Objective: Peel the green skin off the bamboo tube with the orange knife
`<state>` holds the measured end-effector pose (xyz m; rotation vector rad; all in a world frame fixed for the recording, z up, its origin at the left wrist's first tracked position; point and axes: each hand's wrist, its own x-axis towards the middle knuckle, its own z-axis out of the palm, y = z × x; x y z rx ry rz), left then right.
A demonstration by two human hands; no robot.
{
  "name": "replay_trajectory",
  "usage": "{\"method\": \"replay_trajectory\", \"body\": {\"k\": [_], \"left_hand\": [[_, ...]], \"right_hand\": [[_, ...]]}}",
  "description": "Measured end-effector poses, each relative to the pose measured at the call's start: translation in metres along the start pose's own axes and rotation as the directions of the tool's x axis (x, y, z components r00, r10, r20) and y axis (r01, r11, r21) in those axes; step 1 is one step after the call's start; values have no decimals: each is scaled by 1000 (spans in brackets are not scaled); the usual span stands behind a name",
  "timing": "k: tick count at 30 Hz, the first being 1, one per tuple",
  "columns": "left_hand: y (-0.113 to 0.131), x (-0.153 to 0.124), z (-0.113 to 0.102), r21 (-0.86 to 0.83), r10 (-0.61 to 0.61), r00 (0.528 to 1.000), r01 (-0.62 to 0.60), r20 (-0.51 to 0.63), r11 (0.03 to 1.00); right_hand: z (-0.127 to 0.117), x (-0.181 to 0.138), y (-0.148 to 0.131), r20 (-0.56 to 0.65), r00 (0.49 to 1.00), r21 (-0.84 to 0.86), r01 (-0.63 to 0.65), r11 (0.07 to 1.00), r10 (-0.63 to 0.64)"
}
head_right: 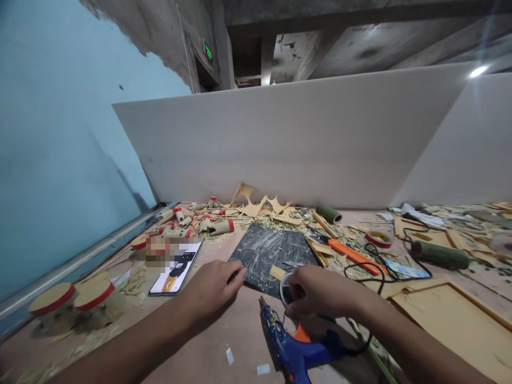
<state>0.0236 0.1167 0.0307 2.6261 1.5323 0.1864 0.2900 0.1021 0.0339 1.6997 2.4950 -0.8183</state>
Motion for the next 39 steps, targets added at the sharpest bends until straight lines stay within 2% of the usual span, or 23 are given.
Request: {"method": "replay_trajectory", "body": {"k": [5,7,9,11,13,15,16,18,20,22,26,33,39], "left_hand": [[0,0,-1,-19,-9,999,8,-32,1000],[0,0,-1,-24,-9,999,8,-45,1000],[0,0,-1,-29,-3,998,2,-55,1000],[0,0,-1,-37,6,998,-8,-61,999],[-1,1,-1,-45,11,998,-14,-65,999],[-2,2,1,-54,18,998,-21,-63,998],[-3,2,2,-59,22,998,-25,-62,998],[-4,3,3,-65,31,998,-35,-59,997],[-4,4,4,-70,40,997,-44,-60,997],[-4,3,3,-77,47,997,-52,-64,996],[-3,2,0,-104,51,996,-59,-76,993],[1,2,-2,-185,52,998,-57,-32,981],[0,3,2,-211,67,997,-70,-25,975]], "right_hand": [[7,-1,-8,-51,998,-50,33,998,-36],[-2,-3,-6,-72,992,30,102,994,-99],[-16,-6,1,-189,970,140,181,973,-153],[-33,-10,11,-399,909,203,215,955,-120],[-50,-14,26,-594,804,187,187,964,-41],[-63,-17,42,-716,696,146,91,985,42],[-68,-19,51,-742,666,133,39,990,74],[-76,-21,67,-732,671,126,-35,991,117],[-83,-23,83,-681,719,125,-73,989,139],[-90,-25,97,-650,743,128,-103,986,162],[-95,-26,129,-638,731,148,-194,970,243],[-69,-19,178,-624,714,138,-299,944,317],[-61,-5,185,-731,626,80,-319,944,273]]}}
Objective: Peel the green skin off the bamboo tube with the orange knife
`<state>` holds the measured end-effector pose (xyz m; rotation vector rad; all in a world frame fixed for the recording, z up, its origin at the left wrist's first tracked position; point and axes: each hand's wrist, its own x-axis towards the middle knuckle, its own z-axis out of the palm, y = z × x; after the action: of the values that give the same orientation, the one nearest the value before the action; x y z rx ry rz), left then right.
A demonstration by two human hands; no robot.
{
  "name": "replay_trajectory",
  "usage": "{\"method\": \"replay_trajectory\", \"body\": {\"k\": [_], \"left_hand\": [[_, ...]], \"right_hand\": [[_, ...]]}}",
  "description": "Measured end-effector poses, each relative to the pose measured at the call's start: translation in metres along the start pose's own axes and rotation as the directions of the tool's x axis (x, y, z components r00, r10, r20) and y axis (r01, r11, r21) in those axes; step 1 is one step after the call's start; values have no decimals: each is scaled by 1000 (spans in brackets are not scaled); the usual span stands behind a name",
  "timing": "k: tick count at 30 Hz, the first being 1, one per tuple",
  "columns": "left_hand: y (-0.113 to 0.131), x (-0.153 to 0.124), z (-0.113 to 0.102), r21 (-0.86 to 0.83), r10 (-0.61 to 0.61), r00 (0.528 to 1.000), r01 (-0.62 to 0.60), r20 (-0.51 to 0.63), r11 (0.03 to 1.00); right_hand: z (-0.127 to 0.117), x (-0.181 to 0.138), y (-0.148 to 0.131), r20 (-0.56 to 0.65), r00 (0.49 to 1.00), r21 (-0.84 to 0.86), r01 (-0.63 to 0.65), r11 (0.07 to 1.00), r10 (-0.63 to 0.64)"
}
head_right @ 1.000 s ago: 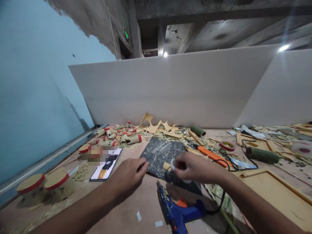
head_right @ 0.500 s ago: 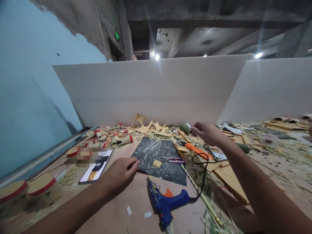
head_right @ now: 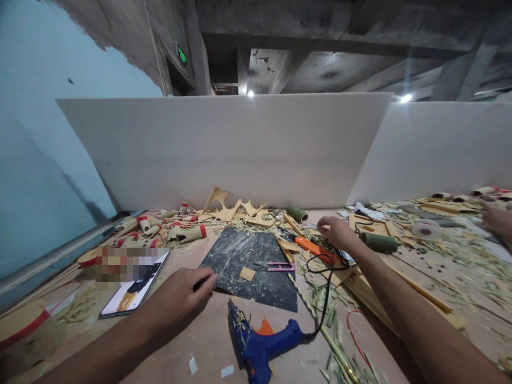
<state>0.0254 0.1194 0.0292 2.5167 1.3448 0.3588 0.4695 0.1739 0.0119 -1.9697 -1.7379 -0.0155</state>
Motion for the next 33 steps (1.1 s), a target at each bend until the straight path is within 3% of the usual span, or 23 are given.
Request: {"method": "replay_trajectory", "body": {"k": [3,8,11,13,14,15,16,18,19,23,29,33], "left_hand": [[-1,0,0,-1,3,1000,-3,-3,1000],[-2,0,0,-17,7,1000,-7,-18,1000],[-3,0,1,-21,33,999,-34,-32,999],[-5,1,1,-35,48,998,-50,-40,998],[-7,1,2,-43,50,998,-52,-45,998],[-9,2,2,-50,48,998,-50,-50,997],[-10,2,3,-55,41,997,-44,-58,998],[-13,3,4,-61,17,997,-22,-80,998],[-14,3,4,-65,3,996,-10,-94,998],[-15,4,5,-97,-3,990,-11,-143,995],[-18,8,8,-116,79,979,-102,-190,988],[-20,10,10,-104,74,976,-96,-203,990]], "right_hand": [[2,1,-3,-59,998,-1,-6,1000,6],[-13,-3,-17,-31,999,38,22,999,-21],[-24,-15,-44,-32,996,78,81,994,-79],[-28,-29,-70,44,984,131,168,977,-175],[-28,-38,-84,125,960,173,228,958,-251],[-28,-47,-98,299,877,270,301,915,-376],[-28,-57,-110,448,754,370,332,868,-480],[-28,-77,-130,610,588,421,329,846,-532],[-30,-85,-136,650,559,395,329,857,-515],[-42,-106,-146,659,591,294,367,883,-465],[-35,-126,-162,789,476,241,343,908,-389],[-23,-134,-172,799,482,166,397,903,-359]]}}
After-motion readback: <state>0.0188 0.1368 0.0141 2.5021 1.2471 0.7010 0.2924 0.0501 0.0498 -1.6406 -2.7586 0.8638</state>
